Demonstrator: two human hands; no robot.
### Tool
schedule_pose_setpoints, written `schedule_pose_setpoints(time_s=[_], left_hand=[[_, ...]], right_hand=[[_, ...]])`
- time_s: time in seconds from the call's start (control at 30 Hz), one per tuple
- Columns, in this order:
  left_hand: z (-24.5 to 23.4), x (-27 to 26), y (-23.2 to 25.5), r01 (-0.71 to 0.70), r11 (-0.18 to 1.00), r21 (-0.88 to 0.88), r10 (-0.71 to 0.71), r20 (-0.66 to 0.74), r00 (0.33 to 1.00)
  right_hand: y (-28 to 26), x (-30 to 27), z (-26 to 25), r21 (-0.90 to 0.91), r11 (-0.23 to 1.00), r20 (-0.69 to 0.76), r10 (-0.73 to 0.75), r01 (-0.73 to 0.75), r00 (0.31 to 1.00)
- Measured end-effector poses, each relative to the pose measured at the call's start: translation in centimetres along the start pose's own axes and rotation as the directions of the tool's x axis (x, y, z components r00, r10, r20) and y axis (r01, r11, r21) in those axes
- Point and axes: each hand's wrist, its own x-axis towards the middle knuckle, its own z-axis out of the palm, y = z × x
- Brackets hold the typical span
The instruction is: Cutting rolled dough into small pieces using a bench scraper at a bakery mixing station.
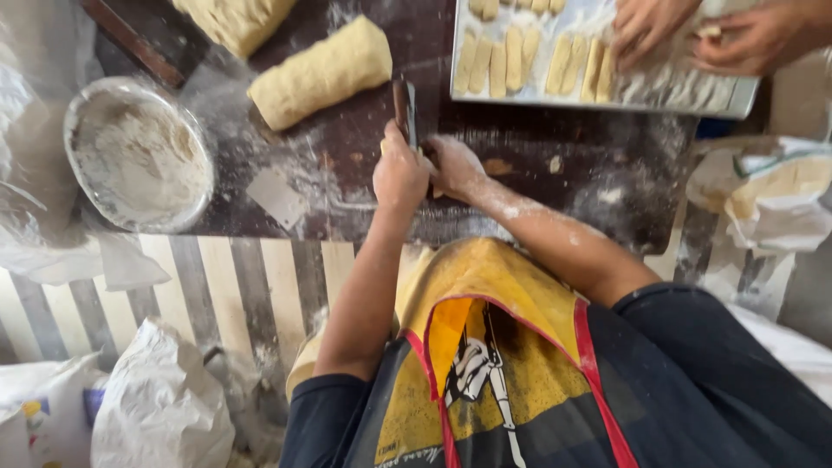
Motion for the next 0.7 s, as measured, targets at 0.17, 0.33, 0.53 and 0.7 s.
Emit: schedule_pose_setpoints(time_s=[0.17, 0.33, 0.53, 0.7], left_hand=[[-1.5, -3.3, 0.2, -0.080, 0.996, -0.047, 0.079, -0.011, 0.997], [-3.0, -6.6, -2.7, -0.151, 0.985, -0.089, 0.145, -0.072, 0.987], [-3.3, -8.0, -6.9, -0.080, 0.992, -0.094, 0.077, -0.031, 0.997], [-3.6, -8.6, -7.4, -0.159, 0.977, -0.145, 0.146, -0.098, 0.984]], right_hand=[[0.0, 0.2, -0.4, -0.042, 0.981, 0.028, 0.190, -0.189, 0.981], [0.7, -0.4, -0.9, -0.198, 0.952, 0.124, 0.263, -0.235, 0.957], [0.1, -2.8, -3.6, -0.057, 0.998, -0.072, -0.038, 0.034, 0.997], [-0.2, -4.5, -8.7, -0.101, 0.976, -0.170, -0.208, 0.193, 0.963]])
